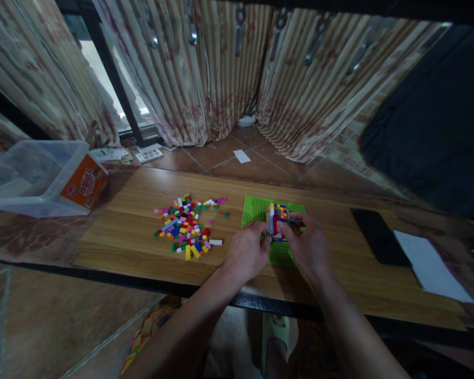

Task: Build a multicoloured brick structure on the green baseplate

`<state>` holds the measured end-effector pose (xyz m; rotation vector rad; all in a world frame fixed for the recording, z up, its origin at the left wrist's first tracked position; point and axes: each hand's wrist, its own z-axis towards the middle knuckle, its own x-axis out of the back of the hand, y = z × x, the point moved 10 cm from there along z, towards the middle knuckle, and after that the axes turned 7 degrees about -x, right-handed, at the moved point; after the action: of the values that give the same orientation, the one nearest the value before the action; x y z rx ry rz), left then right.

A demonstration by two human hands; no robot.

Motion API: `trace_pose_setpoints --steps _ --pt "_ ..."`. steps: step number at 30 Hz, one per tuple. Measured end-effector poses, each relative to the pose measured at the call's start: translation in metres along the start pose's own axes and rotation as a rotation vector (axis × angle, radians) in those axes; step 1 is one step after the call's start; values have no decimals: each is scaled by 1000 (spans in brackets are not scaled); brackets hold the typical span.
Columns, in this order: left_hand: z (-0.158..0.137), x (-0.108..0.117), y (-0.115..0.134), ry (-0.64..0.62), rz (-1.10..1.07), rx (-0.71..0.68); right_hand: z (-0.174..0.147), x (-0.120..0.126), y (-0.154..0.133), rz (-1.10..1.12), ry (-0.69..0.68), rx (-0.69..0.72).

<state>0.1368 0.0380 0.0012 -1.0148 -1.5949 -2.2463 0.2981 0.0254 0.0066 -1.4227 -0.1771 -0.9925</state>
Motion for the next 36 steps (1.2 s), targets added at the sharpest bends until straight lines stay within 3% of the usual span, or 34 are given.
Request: trace_pose_setpoints --steps 11,19,26,36 --pt "-1 -1 2 -1 8 -8 -7 -3 -6 57 -6 14" --pt "-2 2 3 54 21 -19 3 3 14 366 -55 -194" --pt "7 0 6 125 49 -48 2 -3 11 352 -81 -98" --pt "11 -4 5 180 35 -15 1 -6 21 309 -70 -132"
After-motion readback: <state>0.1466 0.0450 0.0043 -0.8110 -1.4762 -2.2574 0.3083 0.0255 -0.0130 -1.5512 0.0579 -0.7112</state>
